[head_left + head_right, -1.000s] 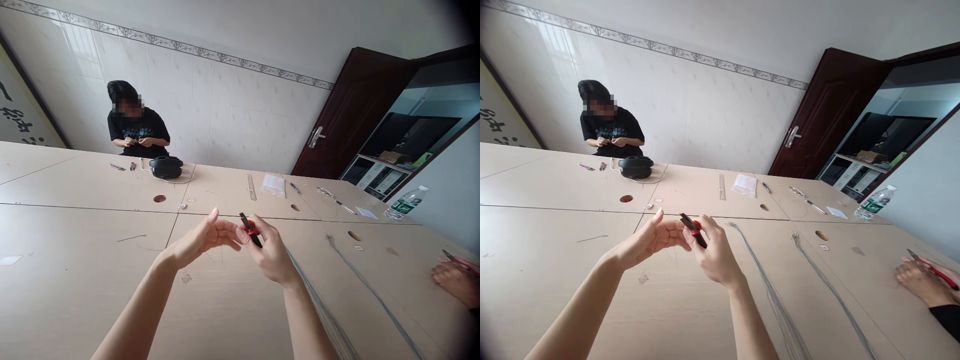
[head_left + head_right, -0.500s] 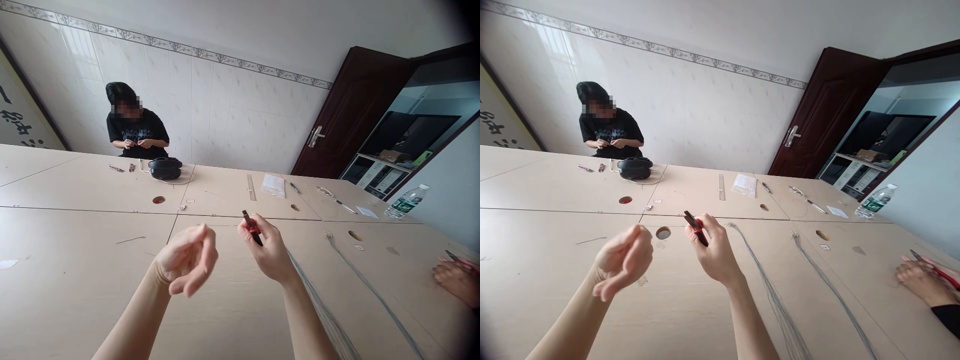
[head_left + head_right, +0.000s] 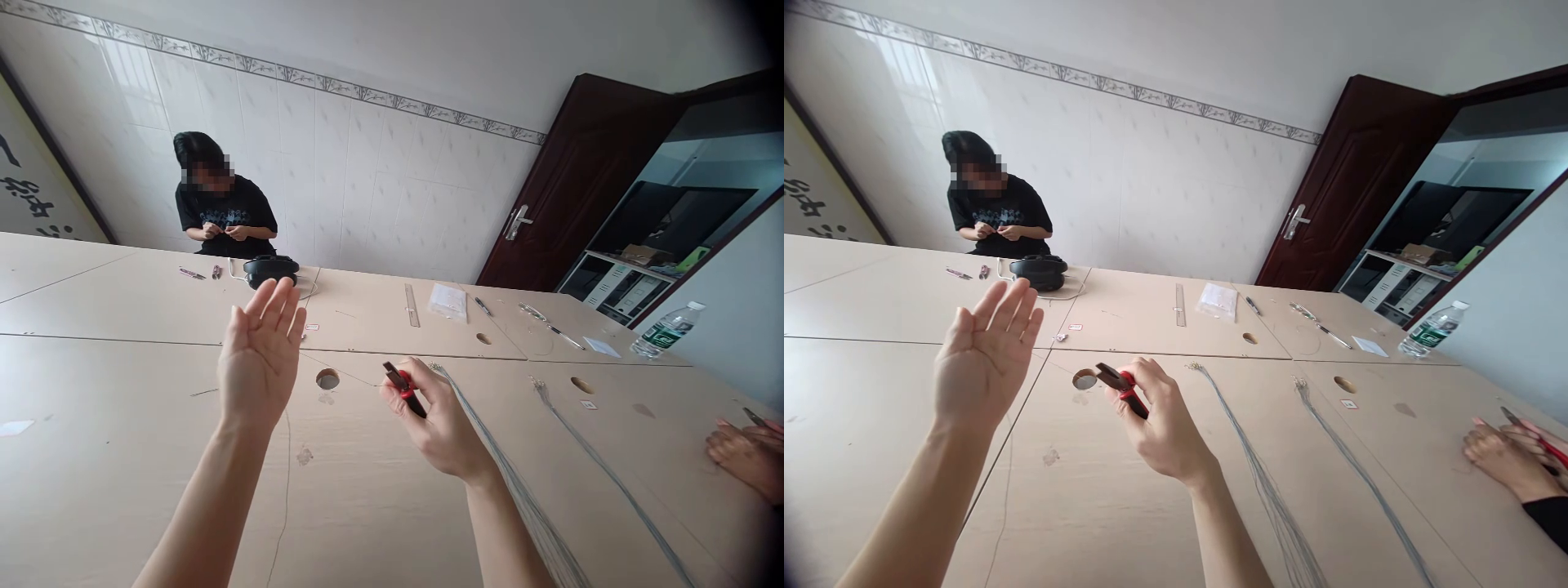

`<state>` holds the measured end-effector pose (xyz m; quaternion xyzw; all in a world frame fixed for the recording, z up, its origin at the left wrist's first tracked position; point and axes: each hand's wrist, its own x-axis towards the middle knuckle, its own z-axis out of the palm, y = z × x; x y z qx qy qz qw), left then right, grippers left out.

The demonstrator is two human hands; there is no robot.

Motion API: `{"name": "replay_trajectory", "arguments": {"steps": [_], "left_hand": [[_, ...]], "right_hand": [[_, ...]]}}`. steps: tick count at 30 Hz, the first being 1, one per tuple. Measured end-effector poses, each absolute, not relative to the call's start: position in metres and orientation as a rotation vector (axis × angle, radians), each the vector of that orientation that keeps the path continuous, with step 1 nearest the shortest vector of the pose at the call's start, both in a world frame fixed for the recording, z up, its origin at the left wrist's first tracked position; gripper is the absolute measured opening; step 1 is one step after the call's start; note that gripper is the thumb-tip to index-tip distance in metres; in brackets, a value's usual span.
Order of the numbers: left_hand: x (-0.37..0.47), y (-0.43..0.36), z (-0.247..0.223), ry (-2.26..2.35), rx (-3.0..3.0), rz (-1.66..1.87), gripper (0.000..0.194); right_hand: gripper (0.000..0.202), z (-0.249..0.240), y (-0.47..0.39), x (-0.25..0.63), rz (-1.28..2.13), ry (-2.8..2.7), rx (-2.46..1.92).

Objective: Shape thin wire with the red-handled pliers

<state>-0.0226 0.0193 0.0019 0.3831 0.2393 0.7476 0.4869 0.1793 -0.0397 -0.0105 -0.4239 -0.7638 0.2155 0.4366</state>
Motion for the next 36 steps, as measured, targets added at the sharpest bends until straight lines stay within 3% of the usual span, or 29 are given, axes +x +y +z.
{"name": "replay_trajectory", "arguments": {"steps": [3, 11, 17, 27, 30, 36], "left_hand": [[-0.013, 0.022, -0.009, 0.71, 1.036, 1.642, 0.042], [-0.005, 0.004, -0.008, 0.692, 1.467, 0.692, 0.043], [-0.01, 0.003, -0.005, 0.483, 1.473, 0.397, 0.054], [-0.01, 0.002, -0.015, 0.143, 1.286, 0.025, 0.052], [-0.005, -0.003, -0.018, 0.033, 1.272, 0.066, 0.048], [-0.009, -0.025, -0.009, 0.011, 1.148, 0.659, 0.044]], "right_hand": [[0.013, -0.007, -0.044, 0.179, 0.527, -1.914, -1.029], [0.01, -0.002, -0.047, 0.188, 0.421, -1.855, -1.055], [0.012, -0.006, -0.042, 0.194, 0.348, -1.784, -1.107], [0.015, -0.011, -0.036, 0.194, 0.31, -1.676, -1.089], [0.015, -0.014, -0.035, 0.189, 0.339, -1.677, -1.095], [0.016, -0.016, -0.035, 0.18, 0.429, -1.706, -1.078]]}}
